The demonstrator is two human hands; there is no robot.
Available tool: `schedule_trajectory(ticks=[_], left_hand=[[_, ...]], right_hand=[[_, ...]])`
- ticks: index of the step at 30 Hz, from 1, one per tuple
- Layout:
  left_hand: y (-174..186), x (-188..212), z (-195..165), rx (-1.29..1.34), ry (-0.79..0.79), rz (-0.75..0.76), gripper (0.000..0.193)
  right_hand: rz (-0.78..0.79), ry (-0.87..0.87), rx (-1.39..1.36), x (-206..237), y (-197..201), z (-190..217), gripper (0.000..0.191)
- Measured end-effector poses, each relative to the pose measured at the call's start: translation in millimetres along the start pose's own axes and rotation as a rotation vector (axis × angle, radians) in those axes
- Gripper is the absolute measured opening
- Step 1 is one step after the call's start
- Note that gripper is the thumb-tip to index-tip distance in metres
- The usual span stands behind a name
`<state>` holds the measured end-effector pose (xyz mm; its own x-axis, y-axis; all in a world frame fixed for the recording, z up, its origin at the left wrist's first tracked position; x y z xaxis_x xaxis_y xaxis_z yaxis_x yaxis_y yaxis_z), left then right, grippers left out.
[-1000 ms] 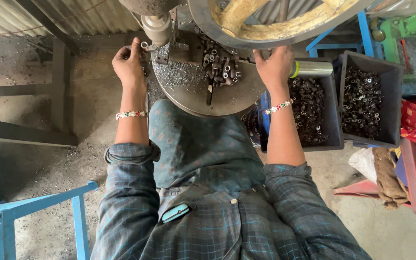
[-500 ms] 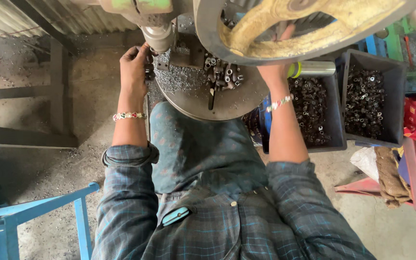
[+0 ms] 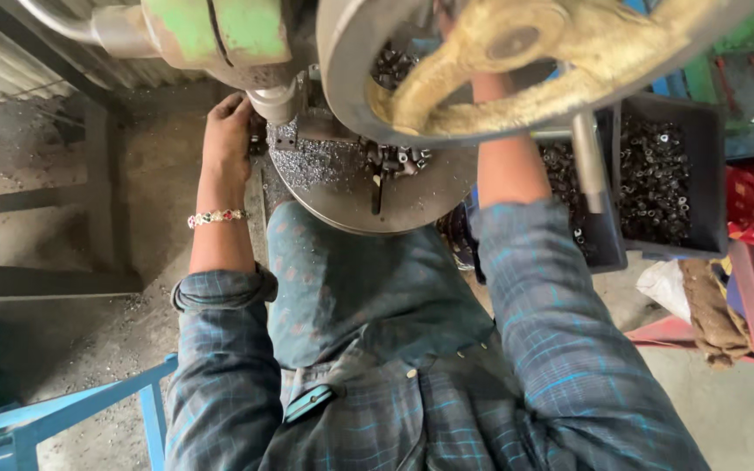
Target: The person sits at a bench drilling and tapping machine and works small metal fittings one at a time, placing each part under the machine head, operating it, and moving finished parts onto the round table and into nearby bins. A second person sorts parts in the bins beside the machine.
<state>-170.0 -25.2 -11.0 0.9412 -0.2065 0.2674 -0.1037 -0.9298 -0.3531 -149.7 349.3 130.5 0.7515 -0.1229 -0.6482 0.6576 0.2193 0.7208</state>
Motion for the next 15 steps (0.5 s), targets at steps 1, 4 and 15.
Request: schedule_trajectory(ticks=[1, 4, 15], left_hand=[[8.2, 1.3, -1.3, 0.002, -0.023, -0.073, 0.015], [51.7, 20.3, -9.2, 0.125, -0.149, -0.333, 0.015], [98.7, 124.4, 48.9, 0.979, -0.03, -0.06, 0.011]], right_hand=[[-0.002, 0.021, -0.01, 11.4, 4.7, 2.7, 0.075], [-0.162, 0.175, 0.09, 62.2, 34.1, 24.1, 0.08], [-0.008, 0.025, -0.079, 129.5, 27.0, -19.5, 0.048]])
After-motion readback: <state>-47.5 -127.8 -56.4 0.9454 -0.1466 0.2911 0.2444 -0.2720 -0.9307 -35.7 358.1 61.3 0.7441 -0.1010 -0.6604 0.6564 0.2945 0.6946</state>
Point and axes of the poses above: each hand's wrist, its own x-axis away from the middle knuckle, its own y-axis out of the back of the hand, z = x × y, the point moved 10 cm from there along -x, towards the middle knuckle, and after that the axes turned 7 degrees about y, right-handed, at the moved point
